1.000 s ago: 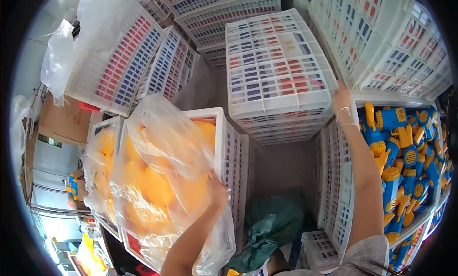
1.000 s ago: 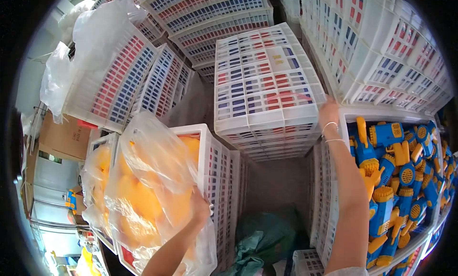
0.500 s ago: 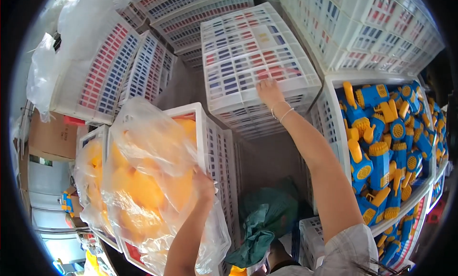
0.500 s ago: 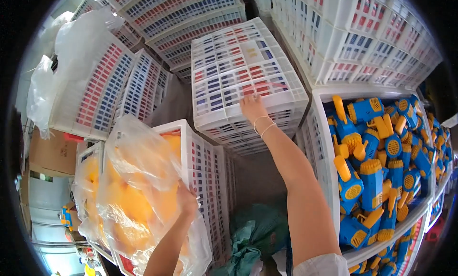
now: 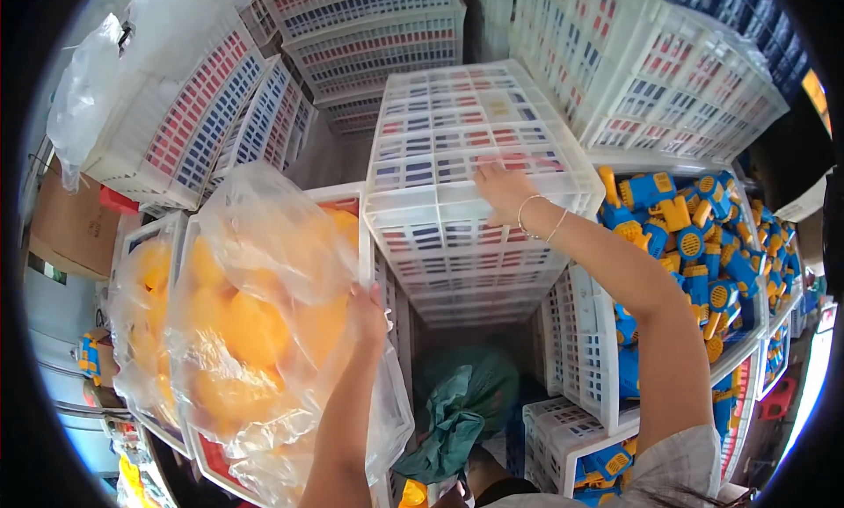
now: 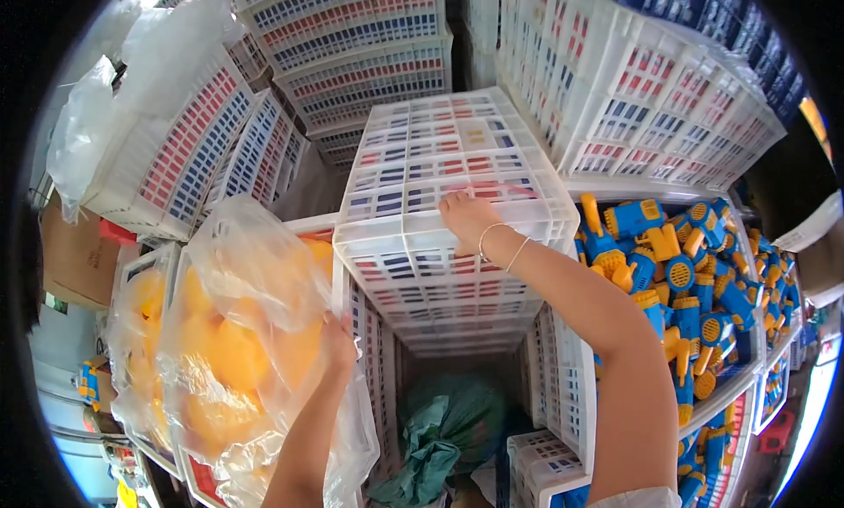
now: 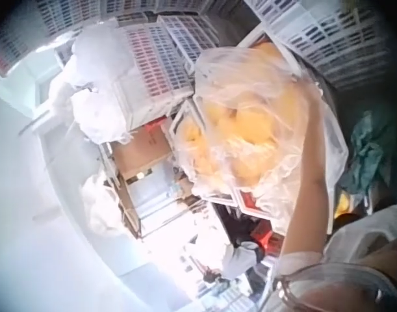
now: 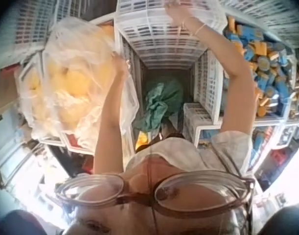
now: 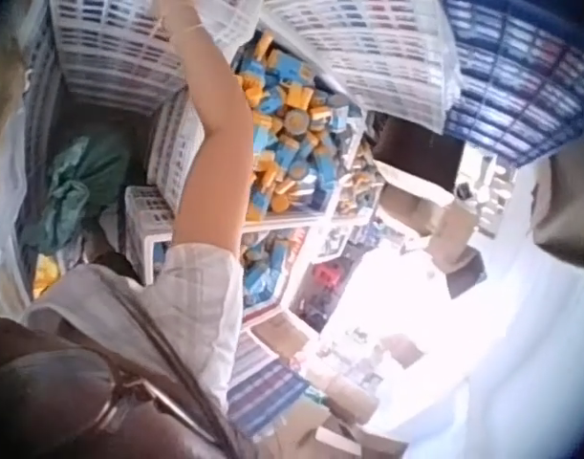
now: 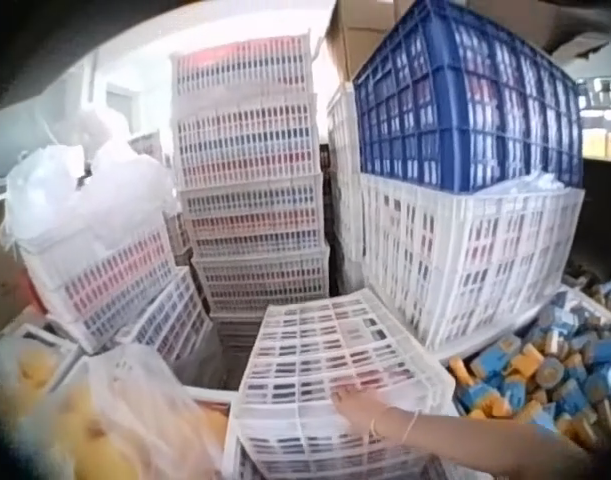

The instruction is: Moving and stacking crates and cardboard boxes in a warehouse environment.

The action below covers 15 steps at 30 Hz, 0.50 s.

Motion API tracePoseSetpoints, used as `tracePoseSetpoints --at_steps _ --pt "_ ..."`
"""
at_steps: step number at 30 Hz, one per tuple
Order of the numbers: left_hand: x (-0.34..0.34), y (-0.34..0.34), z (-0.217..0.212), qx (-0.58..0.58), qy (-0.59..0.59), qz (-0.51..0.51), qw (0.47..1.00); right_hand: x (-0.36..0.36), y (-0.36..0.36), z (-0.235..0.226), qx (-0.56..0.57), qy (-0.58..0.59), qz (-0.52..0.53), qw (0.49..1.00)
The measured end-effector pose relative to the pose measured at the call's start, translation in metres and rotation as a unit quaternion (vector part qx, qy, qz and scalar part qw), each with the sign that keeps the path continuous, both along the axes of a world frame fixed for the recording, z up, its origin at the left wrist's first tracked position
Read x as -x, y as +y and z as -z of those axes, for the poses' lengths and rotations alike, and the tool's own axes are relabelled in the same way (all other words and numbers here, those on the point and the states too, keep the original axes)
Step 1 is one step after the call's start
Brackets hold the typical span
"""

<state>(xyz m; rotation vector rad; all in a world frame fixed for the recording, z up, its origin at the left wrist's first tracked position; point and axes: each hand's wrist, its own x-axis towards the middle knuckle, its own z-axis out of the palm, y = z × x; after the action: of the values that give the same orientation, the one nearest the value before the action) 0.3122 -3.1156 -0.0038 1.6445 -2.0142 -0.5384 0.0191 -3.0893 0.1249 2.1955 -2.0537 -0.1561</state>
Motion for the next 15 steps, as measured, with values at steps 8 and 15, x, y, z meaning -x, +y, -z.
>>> tracePoseSetpoints --at_steps 8,15 --pt "0.009 -0.002 0.012 0.106 0.212 0.050 0.970 -0.037 0.058 -0.028 -0.039 0.034 0.019 0.998" --pt "-0.022 0.000 0.015 -0.244 0.713 0.033 0.656 -0.079 0.103 -0.009 -0.028 0.040 -0.001 0.999"
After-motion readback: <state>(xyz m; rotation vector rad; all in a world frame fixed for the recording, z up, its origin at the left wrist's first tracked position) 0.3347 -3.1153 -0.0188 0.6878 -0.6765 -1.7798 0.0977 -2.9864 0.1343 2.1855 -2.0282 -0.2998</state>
